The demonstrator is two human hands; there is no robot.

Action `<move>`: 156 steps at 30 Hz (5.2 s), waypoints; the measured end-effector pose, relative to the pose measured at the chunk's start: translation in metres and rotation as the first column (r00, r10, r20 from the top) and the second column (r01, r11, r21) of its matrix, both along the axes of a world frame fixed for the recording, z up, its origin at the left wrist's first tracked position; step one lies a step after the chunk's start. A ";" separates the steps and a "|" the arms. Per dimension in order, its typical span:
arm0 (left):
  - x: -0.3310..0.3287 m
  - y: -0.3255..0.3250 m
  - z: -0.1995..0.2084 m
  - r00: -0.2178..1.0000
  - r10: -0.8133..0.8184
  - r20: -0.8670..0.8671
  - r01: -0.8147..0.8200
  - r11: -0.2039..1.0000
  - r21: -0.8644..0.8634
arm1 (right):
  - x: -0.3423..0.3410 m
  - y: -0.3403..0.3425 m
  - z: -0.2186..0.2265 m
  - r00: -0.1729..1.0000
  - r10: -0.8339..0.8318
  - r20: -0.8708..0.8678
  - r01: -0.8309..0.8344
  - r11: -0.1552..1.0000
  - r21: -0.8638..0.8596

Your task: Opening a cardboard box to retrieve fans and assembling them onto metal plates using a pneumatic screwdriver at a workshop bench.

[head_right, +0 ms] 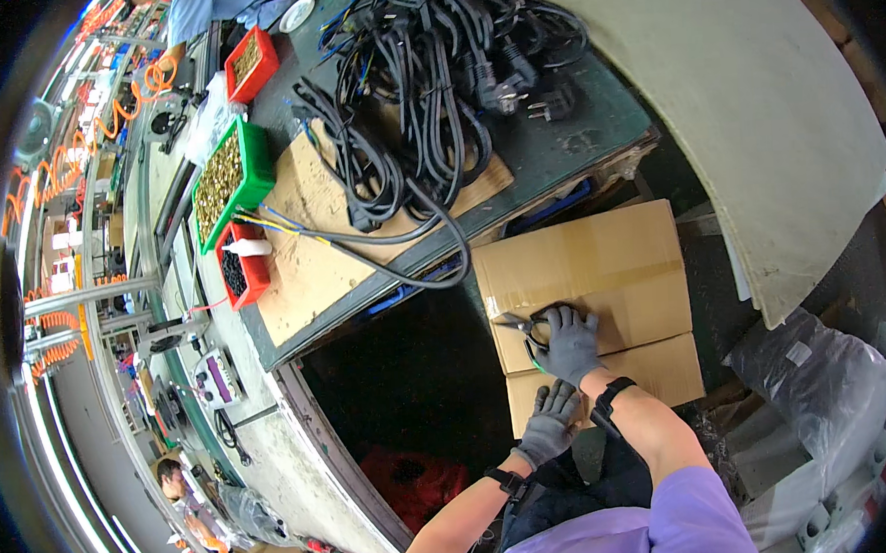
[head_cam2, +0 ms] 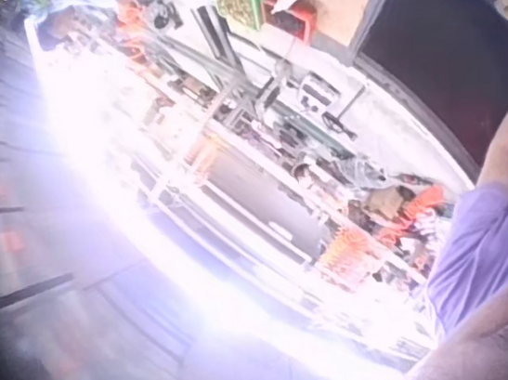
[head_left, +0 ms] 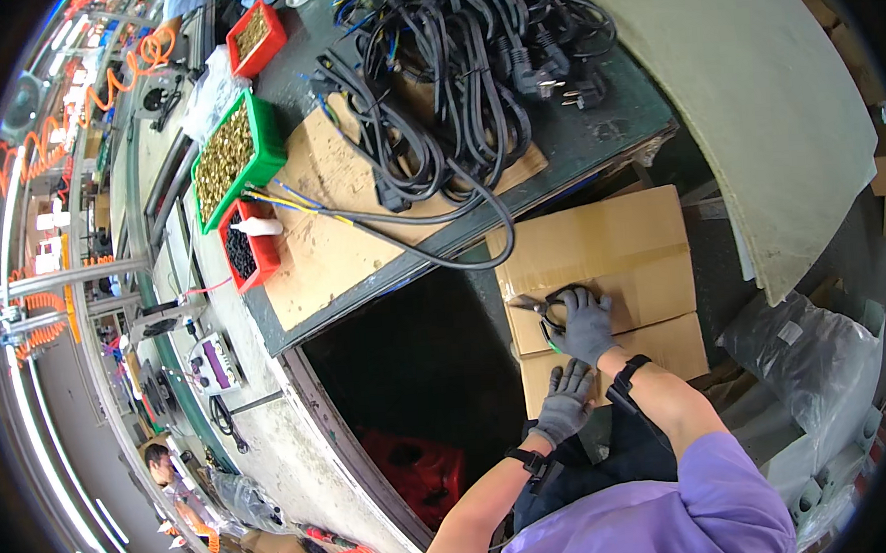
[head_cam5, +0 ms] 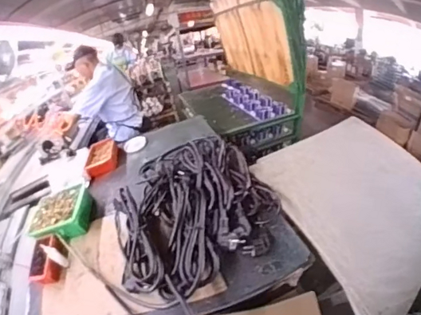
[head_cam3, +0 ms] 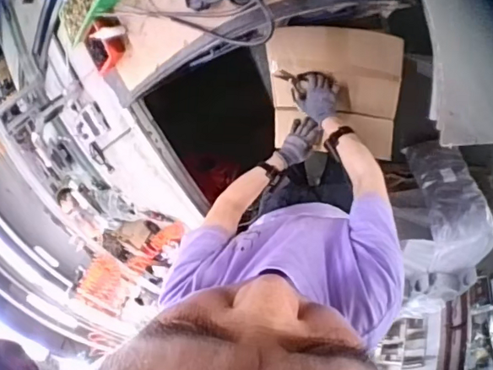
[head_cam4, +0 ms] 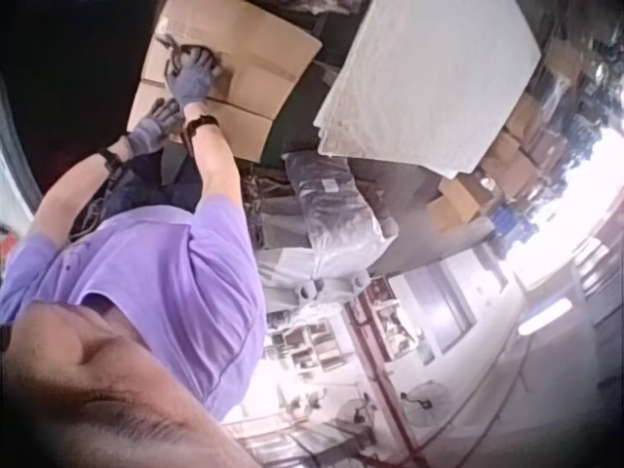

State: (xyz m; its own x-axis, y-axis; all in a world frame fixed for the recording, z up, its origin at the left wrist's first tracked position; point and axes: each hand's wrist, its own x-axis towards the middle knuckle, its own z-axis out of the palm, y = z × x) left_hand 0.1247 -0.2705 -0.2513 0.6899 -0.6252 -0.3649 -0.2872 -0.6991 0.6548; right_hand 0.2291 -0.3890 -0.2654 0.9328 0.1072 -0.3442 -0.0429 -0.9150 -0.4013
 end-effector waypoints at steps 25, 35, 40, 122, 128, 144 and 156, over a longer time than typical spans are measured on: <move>0.072 0.063 0.021 -0.056 -0.236 -0.970 -0.985 -0.147 0.093 | 0.019 0.059 0.040 0.973 0.207 -0.107 -0.204 0.978 0.038; 0.143 0.128 -0.065 0.097 0.314 -0.944 -0.989 -0.073 -0.126 | 0.001 0.074 0.068 0.979 -0.007 0.206 -0.070 0.930 0.361; 0.207 0.158 -0.063 0.331 0.186 -0.925 -0.941 -0.010 -0.339 | -0.017 -0.002 0.055 0.990 -0.022 0.142 0.020 1.000 0.019; 0.088 0.160 -0.090 0.727 0.661 0.186 -0.681 0.659 0.319 | 0.014 -0.143 -0.016 0.959 -0.260 -0.115 0.204 0.910 -0.360; 0.134 0.123 -0.102 0.650 0.742 0.161 -0.758 0.646 0.087 | 0.013 -0.144 -0.015 0.963 -0.267 -0.037 0.241 0.914 -0.327; 0.158 -0.036 0.038 0.926 0.344 0.158 -0.323 0.936 -0.142 | -0.017 -0.155 0.035 0.972 -0.197 -0.127 0.231 0.892 0.387; 0.172 -0.091 -0.040 0.979 -0.064 0.195 -0.026 0.905 0.424 | -0.026 -0.168 0.082 0.873 -0.224 -0.433 0.332 0.924 0.190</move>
State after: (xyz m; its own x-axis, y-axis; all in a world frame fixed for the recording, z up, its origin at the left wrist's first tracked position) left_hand 0.2967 -0.3613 -0.2915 0.7655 -0.4566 -0.4534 -0.3965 -0.8897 0.2265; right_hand 0.2029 -0.5565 -0.1830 0.7271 -0.0037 -0.6865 -0.4845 -0.7113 -0.5092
